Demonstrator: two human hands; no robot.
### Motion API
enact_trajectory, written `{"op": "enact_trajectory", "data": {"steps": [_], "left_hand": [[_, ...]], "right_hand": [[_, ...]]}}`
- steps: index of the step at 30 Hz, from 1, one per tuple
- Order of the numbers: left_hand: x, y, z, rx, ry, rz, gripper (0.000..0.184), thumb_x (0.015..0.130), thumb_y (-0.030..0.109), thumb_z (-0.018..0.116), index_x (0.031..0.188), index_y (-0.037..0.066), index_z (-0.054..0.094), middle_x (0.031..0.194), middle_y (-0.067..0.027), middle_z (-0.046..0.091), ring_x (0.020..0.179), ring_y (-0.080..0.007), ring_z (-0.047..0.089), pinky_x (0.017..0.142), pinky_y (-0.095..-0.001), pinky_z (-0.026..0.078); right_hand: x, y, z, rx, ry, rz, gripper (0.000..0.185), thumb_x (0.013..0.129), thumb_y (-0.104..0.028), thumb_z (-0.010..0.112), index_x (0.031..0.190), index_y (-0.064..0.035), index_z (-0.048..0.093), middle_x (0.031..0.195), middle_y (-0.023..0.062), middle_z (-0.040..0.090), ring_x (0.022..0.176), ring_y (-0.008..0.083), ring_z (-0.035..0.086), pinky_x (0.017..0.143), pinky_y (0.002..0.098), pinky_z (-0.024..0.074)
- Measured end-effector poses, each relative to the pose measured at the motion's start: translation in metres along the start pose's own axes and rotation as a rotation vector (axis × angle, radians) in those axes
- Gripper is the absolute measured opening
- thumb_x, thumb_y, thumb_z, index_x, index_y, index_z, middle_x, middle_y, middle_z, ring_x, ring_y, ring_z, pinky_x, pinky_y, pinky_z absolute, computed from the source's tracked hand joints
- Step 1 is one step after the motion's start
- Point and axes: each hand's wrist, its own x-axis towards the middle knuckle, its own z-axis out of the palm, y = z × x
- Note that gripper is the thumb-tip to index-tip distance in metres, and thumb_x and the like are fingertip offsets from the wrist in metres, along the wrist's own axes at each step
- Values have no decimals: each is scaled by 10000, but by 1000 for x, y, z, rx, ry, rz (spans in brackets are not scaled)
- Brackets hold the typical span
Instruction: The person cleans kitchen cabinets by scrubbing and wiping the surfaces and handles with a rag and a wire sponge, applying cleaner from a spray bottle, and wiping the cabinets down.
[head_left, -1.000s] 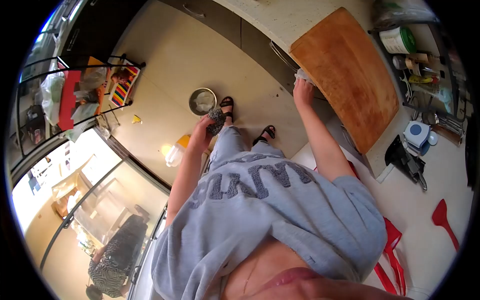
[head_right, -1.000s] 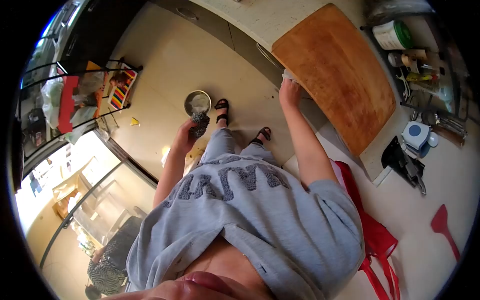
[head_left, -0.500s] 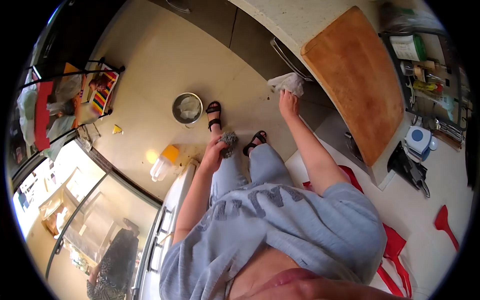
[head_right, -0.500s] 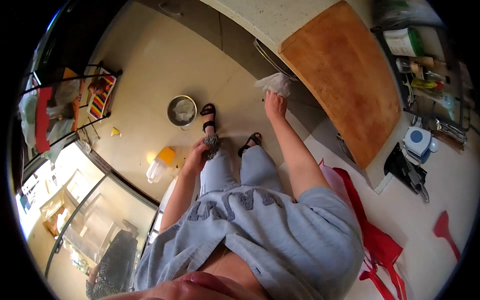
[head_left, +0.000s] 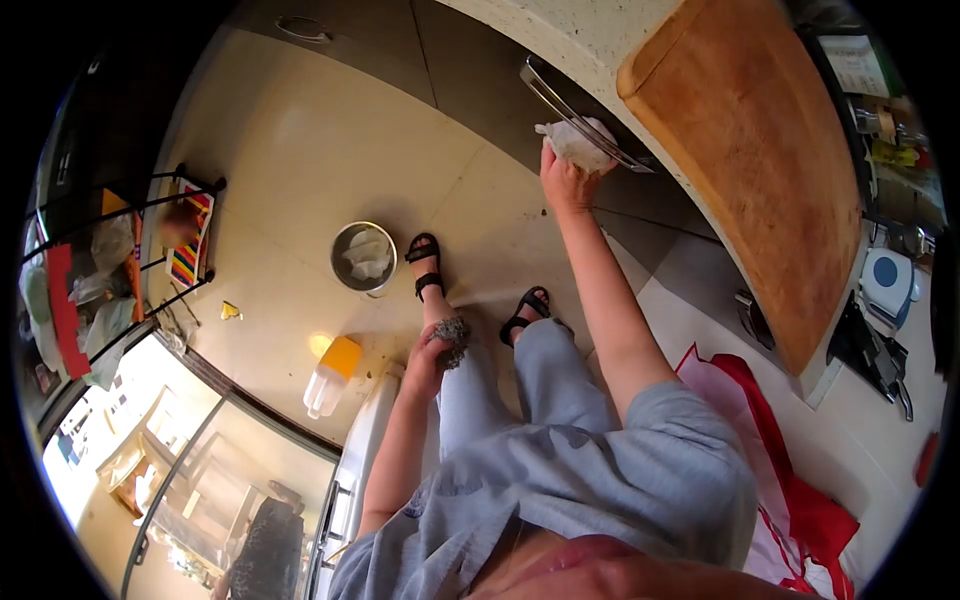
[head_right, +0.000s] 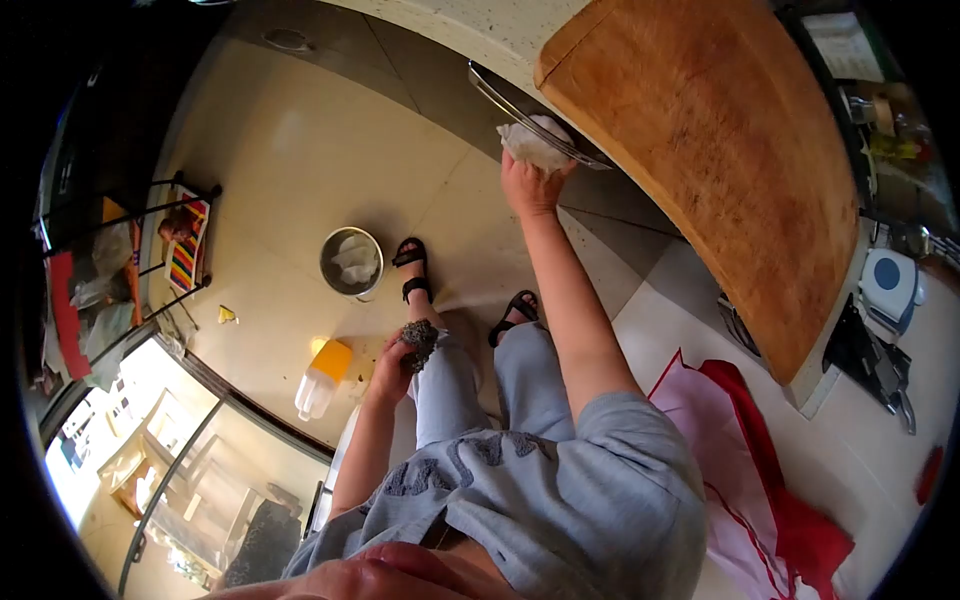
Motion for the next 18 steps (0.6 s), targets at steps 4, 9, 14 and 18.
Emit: {"op": "enact_trajectory", "data": {"steps": [4, 9, 14, 18], "left_hand": [[9, -4, -2, 10, -36, 12, 390, 707, 43, 454, 1088, -30, 492, 1004, -103, 565, 935, -194, 531, 842, -281, 405], [12, 0, 6, 36, -55, 10, 393, 703, 43, 451, 1087, -27, 495, 1000, -106, 564, 936, -194, 530, 843, -280, 403], [3, 6, 6, -48, -39, 20, 375, 712, 21, 463, 1084, -19, 497, 975, -97, 559, 925, -184, 522, 818, -266, 407], [-14, 7, 7, -21, -22, 27, 382, 714, 28, 468, 1093, -23, 491, 977, -95, 559, 926, -184, 523, 825, -264, 405]], "right_hand": [[-30, 33, -6, -53, 51, -63, 376, 850, -357, 466, 1071, -67, 557, 1101, 150, 541, 1032, 300, 485, 842, 577, 315], [9, -1, -22, -4, -196, 29, 354, 842, -397, 470, 924, -76, 597, 970, 115, 588, 945, 334, 516, 854, 594, 273], [-20, 30, -17, -8, 0, -102, 293, 859, -320, 443, 923, -73, 587, 884, 99, 604, 903, 293, 535, 840, 582, 300], [8, -4, -29, -193, 71, -70, 274, 859, -288, 431, 950, -81, 586, 964, 87, 596, 927, 266, 535, 858, 559, 311]]}}
